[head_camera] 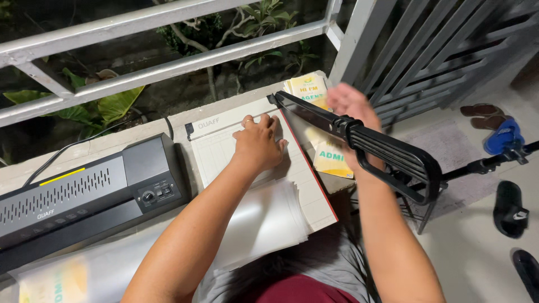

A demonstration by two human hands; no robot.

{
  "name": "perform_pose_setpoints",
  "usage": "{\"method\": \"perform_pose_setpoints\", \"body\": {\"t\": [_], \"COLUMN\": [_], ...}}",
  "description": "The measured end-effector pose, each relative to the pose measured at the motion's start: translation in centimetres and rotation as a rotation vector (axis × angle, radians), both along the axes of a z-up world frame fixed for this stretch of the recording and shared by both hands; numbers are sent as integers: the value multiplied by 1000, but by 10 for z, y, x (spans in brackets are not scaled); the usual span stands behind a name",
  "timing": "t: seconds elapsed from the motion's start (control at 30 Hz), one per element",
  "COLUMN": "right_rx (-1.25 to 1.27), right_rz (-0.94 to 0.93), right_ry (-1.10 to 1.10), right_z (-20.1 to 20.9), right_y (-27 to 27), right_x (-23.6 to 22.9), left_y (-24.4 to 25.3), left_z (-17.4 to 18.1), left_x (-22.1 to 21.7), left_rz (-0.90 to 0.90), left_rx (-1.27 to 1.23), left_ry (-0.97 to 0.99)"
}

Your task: The person laminates several small identification-style cards. They place each card into a plastic laminating pouch, use a paper trimmer to cut the excess plastic, and feed the pouches through a laminating machine.

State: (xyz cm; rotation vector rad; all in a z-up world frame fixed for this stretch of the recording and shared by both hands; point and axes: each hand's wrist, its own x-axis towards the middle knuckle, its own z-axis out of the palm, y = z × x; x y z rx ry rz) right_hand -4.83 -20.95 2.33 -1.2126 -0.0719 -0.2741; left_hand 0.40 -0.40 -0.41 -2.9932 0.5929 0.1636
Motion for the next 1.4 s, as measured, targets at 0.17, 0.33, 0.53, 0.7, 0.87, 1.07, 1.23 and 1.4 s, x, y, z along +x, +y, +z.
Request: {"method": "perform_pose_setpoints", "body": {"t": [0.17, 0.33, 0.53, 0.7, 0.87, 1.07, 1.23, 1.4], "right_rx": [-3, -404, -279, -369, -462, -522, -675, -920], "right_rz": [210, 165, 268, 307, 401, 515, 598, 512], "right_ry": [-319, -352, -332, -375, -473, -362, -238, -285], "right_z": [66, 71, 76, 85, 80, 46, 43, 69], "right_y": [6, 13, 4, 0, -2, -11, -2, 21], "right_x": [-48, -67, -91, -85, -85, -86, -83, -97], "left_y": [0, -4, -4, -6, -6, -7, -7, -7], "left_z": [14, 18, 0, 0, -1, 1, 8, 8], "left_x": [-6, -13, -10, -10, -9, -10, -13, -12], "left_rz": [12, 41, 36, 48, 47, 46, 46, 35], "left_rx": [-24, -30, 2, 25, 22, 17, 24, 11], "left_ry": [-4, -35, -110, -101, -100, -101, -112, -102]}}
